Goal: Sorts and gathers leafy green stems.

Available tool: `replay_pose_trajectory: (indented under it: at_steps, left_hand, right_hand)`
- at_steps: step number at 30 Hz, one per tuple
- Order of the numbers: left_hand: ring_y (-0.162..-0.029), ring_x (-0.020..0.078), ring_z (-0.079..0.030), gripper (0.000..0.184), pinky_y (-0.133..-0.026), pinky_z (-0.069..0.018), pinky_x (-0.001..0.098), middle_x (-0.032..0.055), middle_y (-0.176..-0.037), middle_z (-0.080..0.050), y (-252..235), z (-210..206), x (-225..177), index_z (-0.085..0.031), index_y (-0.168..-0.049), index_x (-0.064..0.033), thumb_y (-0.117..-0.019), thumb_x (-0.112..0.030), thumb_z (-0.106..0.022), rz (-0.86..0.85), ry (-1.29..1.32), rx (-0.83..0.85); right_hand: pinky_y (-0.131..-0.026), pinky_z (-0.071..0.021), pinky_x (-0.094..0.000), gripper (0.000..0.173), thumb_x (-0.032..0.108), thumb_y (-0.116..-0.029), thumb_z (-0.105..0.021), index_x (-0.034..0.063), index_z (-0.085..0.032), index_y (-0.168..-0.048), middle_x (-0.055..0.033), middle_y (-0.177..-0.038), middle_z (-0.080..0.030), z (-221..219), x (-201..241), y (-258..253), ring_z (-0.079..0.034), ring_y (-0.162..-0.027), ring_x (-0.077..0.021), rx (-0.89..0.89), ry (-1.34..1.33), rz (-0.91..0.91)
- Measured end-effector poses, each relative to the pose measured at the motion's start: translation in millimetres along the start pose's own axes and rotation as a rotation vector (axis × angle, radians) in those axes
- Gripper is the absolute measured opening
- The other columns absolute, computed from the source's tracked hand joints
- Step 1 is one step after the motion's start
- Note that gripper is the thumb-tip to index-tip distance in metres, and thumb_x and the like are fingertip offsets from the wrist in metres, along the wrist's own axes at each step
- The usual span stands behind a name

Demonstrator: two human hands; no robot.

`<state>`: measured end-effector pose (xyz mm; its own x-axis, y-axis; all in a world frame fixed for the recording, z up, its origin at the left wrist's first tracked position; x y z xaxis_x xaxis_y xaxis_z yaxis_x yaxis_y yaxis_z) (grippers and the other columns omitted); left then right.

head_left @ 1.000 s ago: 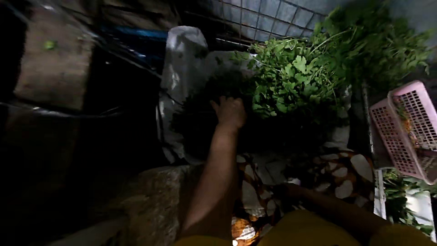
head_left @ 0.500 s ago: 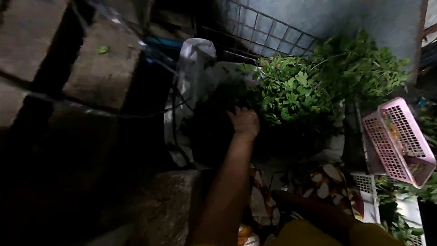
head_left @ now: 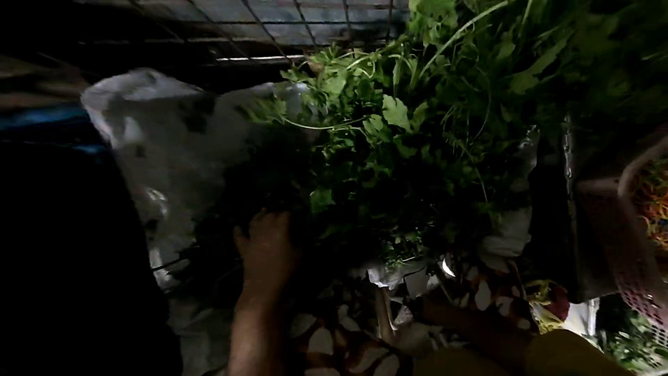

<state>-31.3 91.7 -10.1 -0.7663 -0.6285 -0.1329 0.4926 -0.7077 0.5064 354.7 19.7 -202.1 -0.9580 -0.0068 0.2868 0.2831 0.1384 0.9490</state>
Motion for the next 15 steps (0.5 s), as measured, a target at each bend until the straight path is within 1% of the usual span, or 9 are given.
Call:
replay_pose_trajectory:
  at_steps: [1,2,4,6,8,10,12,14,15]
  left_hand:
    - [-0.140,0.0499,-0.043,0.042,-0.114,-0.0198,0.0769,0.0302,-0.139,-0.056,-2,0,-2,-0.061,-0.131,0.0041,-0.0932,-0.011,-0.072,-0.018,-0.013,-0.016]
    - [-0.139,0.0494,-0.044,0.041,-0.114,-0.0200,0.0775,0.0294,-0.137,-0.058,-5,-2,-1,-0.062,-0.130,0.0037,-0.0933,-0.012,-0.073,-0.035,-0.027,-0.021]
    - [-0.137,0.0472,-0.047,0.040,-0.113,-0.0223,0.0772,0.0266,-0.134,-0.061,-9,-5,3,-0.064,-0.128,0.0016,-0.0921,-0.014,-0.074,-0.051,-0.068,-0.019]
    - [-0.137,0.0470,-0.048,0.044,-0.113,-0.0222,0.0768,0.0262,-0.133,-0.061,-8,-3,3,-0.063,-0.130,0.0016,-0.0907,-0.013,-0.076,-0.070,-0.091,-0.028]
    - [-0.135,0.0487,-0.048,0.045,-0.112,-0.0212,0.0788,0.0269,-0.133,-0.061,1,2,0,-0.062,-0.131,0.0014,-0.0903,-0.012,-0.076,-0.123,-0.089,-0.070]
    - [-0.136,0.0502,-0.048,0.045,-0.111,-0.0203,0.0811,0.0273,-0.134,-0.060,12,10,-8,-0.062,-0.131,0.0005,-0.0907,-0.016,-0.076,-0.152,-0.048,-0.128]
    - [-0.138,0.0506,-0.045,0.047,-0.112,-0.0186,0.0809,0.0279,-0.136,-0.060,35,4,-14,-0.061,-0.132,0.0017,-0.0914,-0.016,-0.075,-0.114,-0.004,-0.151]
    - [-0.143,0.0498,-0.040,0.054,-0.114,-0.0180,0.0789,0.0269,-0.140,-0.058,48,-1,-14,-0.058,-0.137,0.0020,-0.0909,-0.019,-0.076,-0.083,0.026,-0.165]
    - [-0.145,0.0489,-0.037,0.058,-0.115,-0.0177,0.0778,0.0258,-0.143,-0.056,53,-3,-12,-0.056,-0.139,0.0019,-0.0898,-0.021,-0.078,-0.071,0.038,-0.166]
  right_hand:
    - [-0.110,-0.0437,-0.0617,0.063,0.046,-0.0985,-0.064,0.0020,-0.054,-0.143,-0.0253,-0.139,-0.060,7,2,4,-0.057,-0.130,-0.0409,-0.018,-0.015,-0.021]
    - [-0.111,-0.0436,-0.0601,0.065,0.046,-0.0986,-0.064,0.0031,-0.051,-0.146,-0.0241,-0.141,-0.058,12,4,4,-0.057,-0.131,-0.0397,-0.045,-0.021,-0.041]
    - [-0.110,-0.0451,-0.0589,0.066,0.047,-0.0966,-0.067,0.0055,-0.052,-0.146,-0.0224,-0.138,-0.061,17,3,-2,-0.059,-0.129,-0.0382,-0.087,-0.005,-0.055]
    - [-0.110,-0.0438,-0.0603,0.069,0.044,-0.0955,-0.070,0.0051,-0.049,-0.148,-0.0238,-0.140,-0.059,27,4,-8,-0.057,-0.131,-0.0397,-0.063,0.077,-0.060]
    - [-0.111,-0.0415,-0.0625,0.067,0.040,-0.0971,-0.068,0.0044,-0.047,-0.150,-0.0255,-0.144,-0.055,29,8,-10,-0.053,-0.134,-0.0421,-0.065,0.168,-0.045]
    - [-0.109,-0.0434,-0.0636,0.059,0.036,-0.0972,-0.068,0.0068,-0.052,-0.146,-0.0237,-0.144,-0.056,22,12,-10,-0.054,-0.133,-0.0418,-0.131,0.253,-0.008]
    - [-0.108,-0.0440,-0.0648,0.055,0.030,-0.0941,-0.069,0.0057,-0.057,-0.142,-0.0229,-0.143,-0.056,7,12,6,-0.054,-0.133,-0.0419,-0.221,0.338,0.028]
    - [-0.108,-0.0432,-0.0653,0.058,0.031,-0.0964,-0.068,0.0032,-0.053,-0.145,-0.0237,-0.145,-0.055,18,30,24,-0.053,-0.134,-0.0427,-0.274,0.423,0.049]
    - [-0.107,-0.0436,-0.0663,0.059,0.032,-0.0963,-0.068,0.0023,-0.053,-0.145,-0.0244,-0.143,-0.057,24,39,31,-0.055,-0.132,-0.0436,-0.287,0.471,0.052]
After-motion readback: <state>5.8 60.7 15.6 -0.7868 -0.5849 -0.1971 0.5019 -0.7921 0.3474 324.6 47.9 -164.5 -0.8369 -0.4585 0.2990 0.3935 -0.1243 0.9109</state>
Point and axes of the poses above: each hand's wrist, its own y-axis away from the middle knuckle, its own z-axis out of the back of the hand, x = y × z, the point moved 2 cm from there along -y, towards the middle knuckle
